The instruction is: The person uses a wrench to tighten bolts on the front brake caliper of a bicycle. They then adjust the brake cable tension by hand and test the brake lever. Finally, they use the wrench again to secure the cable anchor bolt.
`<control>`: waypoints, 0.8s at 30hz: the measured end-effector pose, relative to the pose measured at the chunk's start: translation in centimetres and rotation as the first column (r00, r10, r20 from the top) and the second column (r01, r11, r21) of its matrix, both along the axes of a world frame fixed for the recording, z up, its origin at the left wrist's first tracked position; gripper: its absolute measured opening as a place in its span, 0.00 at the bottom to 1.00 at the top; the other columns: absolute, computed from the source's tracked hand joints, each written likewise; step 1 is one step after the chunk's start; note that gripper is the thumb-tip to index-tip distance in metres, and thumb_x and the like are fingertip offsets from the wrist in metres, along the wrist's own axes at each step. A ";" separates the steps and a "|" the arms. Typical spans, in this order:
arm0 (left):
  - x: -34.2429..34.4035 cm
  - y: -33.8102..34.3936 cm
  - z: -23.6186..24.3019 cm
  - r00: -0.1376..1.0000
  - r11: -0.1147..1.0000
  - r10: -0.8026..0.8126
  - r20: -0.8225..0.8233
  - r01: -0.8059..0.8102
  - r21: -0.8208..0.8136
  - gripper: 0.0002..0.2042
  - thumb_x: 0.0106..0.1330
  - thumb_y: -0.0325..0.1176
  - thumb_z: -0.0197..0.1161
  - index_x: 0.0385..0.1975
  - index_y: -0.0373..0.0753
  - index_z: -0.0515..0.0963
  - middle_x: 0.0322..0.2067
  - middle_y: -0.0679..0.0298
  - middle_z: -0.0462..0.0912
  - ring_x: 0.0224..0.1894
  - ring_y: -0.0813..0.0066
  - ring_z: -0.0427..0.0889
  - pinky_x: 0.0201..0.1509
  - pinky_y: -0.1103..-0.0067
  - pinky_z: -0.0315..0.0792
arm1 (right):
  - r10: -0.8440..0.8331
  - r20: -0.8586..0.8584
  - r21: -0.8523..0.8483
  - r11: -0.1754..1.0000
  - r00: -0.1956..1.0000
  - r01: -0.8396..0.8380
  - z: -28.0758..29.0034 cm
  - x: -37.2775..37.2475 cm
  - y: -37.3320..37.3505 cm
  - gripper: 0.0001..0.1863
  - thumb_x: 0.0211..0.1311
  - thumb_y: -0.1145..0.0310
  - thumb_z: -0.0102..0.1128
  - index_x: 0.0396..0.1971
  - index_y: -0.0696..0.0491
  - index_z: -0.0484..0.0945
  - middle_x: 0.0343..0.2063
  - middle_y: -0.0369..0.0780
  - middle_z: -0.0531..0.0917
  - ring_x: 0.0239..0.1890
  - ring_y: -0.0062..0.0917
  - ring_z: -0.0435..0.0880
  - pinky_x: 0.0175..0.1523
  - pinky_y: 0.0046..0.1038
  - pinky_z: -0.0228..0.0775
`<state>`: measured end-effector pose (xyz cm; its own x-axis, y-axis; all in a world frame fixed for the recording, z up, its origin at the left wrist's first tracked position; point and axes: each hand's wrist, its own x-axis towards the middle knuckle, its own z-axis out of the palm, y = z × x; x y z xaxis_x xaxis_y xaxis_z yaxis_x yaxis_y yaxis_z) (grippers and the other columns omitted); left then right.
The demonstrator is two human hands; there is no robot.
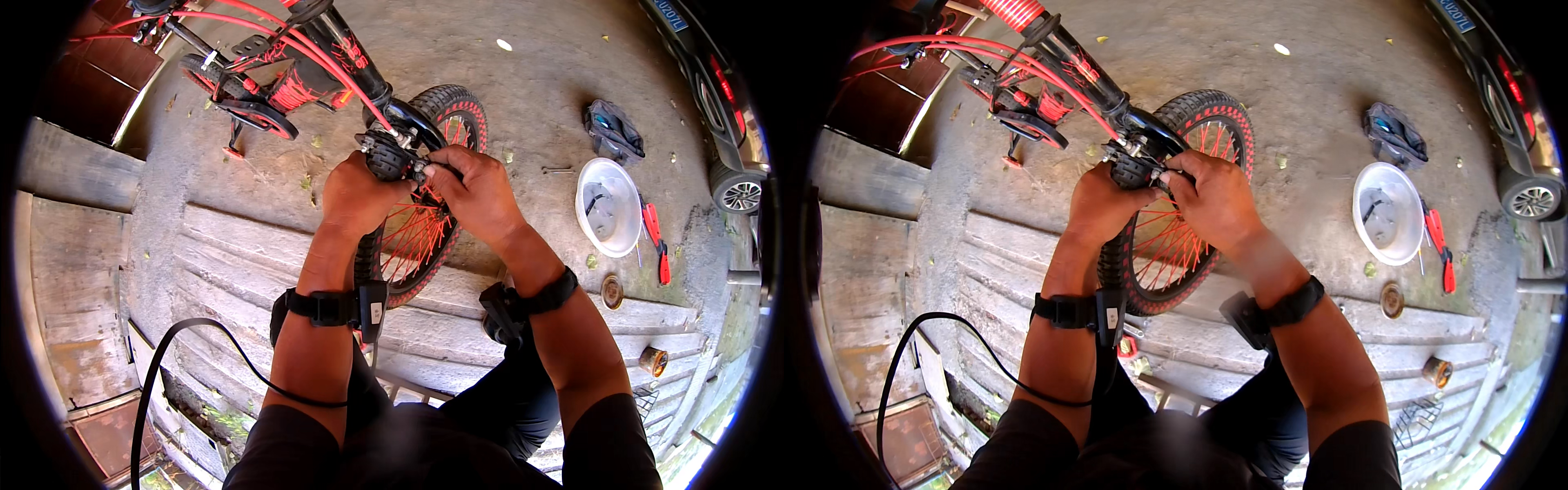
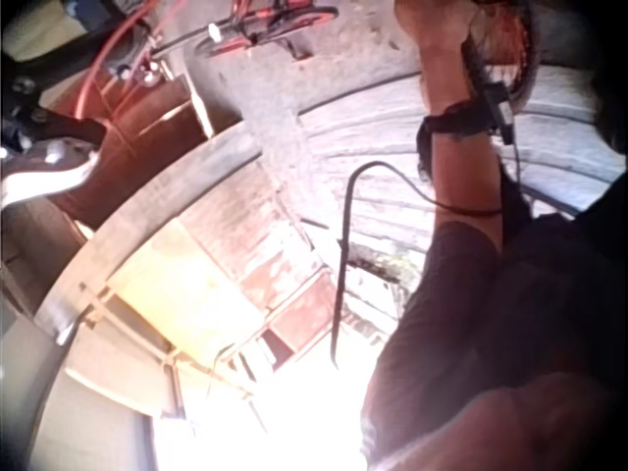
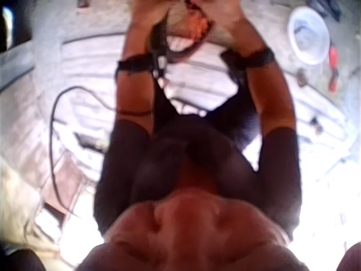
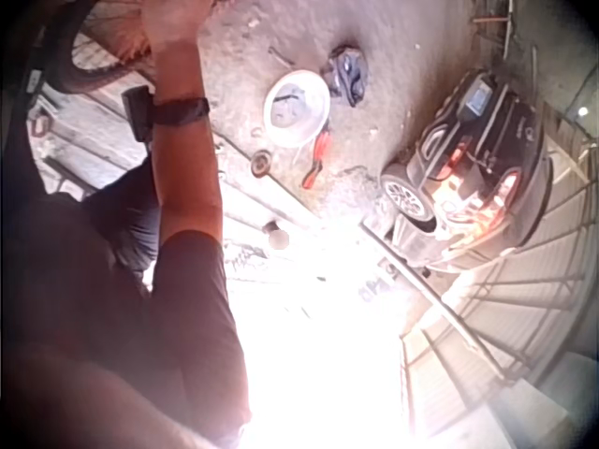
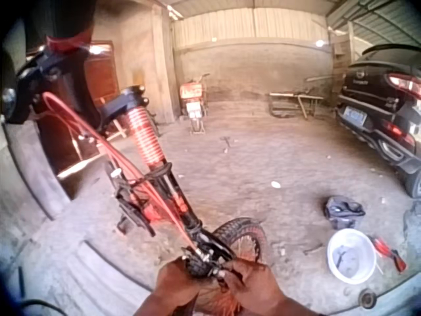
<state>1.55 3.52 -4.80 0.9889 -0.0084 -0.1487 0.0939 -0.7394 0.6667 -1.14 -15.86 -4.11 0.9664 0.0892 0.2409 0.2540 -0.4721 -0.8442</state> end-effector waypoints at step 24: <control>0.2 -0.3 0.1 1.000 0.998 0.019 0.010 -0.020 0.064 0.28 0.43 0.48 0.77 0.38 0.30 0.81 0.34 0.45 0.86 0.41 0.49 0.87 0.47 0.63 0.79 | 0.147 0.197 -0.196 0.975 0.969 -0.108 -1.2 0.5 -0.6 0.03 0.62 0.74 0.61 0.31 0.56 0.77 0.24 0.45 0.77 0.26 0.41 0.78 0.33 0.35 0.70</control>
<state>1.77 3.19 -4.68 0.9900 0.0200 -0.1394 0.1028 -0.7789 0.6187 -0.62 -16.44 -5.30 0.8742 0.2694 0.4040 0.4831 -0.5658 -0.6682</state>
